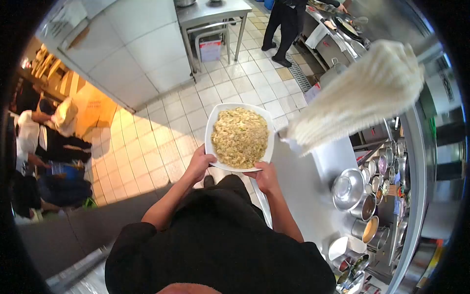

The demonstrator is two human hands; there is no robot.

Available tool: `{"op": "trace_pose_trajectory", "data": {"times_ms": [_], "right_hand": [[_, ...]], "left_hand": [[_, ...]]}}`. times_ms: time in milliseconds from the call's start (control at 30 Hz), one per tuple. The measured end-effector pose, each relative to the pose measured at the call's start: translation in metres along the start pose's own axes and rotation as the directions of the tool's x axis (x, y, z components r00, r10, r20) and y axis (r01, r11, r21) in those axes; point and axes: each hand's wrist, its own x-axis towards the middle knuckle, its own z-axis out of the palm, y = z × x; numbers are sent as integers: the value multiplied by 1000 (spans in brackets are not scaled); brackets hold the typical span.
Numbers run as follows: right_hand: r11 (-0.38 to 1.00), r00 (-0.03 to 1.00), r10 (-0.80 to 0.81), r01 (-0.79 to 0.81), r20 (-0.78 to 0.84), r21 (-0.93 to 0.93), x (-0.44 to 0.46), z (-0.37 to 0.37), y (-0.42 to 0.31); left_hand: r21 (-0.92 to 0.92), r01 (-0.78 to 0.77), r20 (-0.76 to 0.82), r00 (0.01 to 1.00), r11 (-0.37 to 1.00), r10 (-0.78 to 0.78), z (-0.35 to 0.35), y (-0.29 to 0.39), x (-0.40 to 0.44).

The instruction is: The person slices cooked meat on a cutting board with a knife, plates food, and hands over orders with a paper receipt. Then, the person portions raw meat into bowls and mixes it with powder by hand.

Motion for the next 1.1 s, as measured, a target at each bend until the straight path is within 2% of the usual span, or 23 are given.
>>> {"op": "trace_pose_trajectory", "data": {"times_ms": [67,167,267,367,400,500,533,567,667,733,767,833,933,1067,1100], "right_hand": [[998,999,-47,47,-1,29,41,26,-35],[995,996,-93,94,-12,23,119,37,-71],[989,989,-138,135,53,58,215,55,-108],[955,974,-134,79,181,285,300,81,-140],[955,989,-77,36,130,295,332,74,-144],[994,994,-96,93,47,57,380,68,-162],[996,996,-80,81,-24,40,390,64,-166],[997,993,-51,56,-109,49,427,88,-175],[994,969,-4,32,-246,107,474,69,-166],[988,932,34,23,-360,153,464,44,-156],[985,906,41,35,-421,171,470,36,-150],[966,823,73,83,-563,246,477,14,-127],[937,634,88,208,-768,280,474,7,-93],[846,414,221,369,-883,385,472,46,-57],[866,506,198,311,-839,392,480,45,-46]], "left_hand": [[-39,49,44,998,998,-47,3,44,58],[5,137,77,988,991,-137,10,103,153],[-29,143,116,983,989,-139,3,154,255],[-69,126,129,985,990,-116,-13,212,335],[-75,126,135,984,989,-115,-19,225,366],[-75,56,127,991,996,-46,-29,269,430],[-106,45,106,994,993,-34,-31,285,453],[-158,91,92,993,983,-78,-58,326,510],[-197,3,100,995,980,17,-92,379,624],[-260,-76,44,995,963,90,-90,411,672],[-263,-69,74,993,962,91,-100,429,712],[-290,-146,-22,989,946,146,-118,456,800],[-286,-198,-76,980,938,184,-142,505,918],[-311,-224,-149,971,924,185,-195,538,1039],[-317,-224,-164,970,922,179,-204,546,1065]]}}
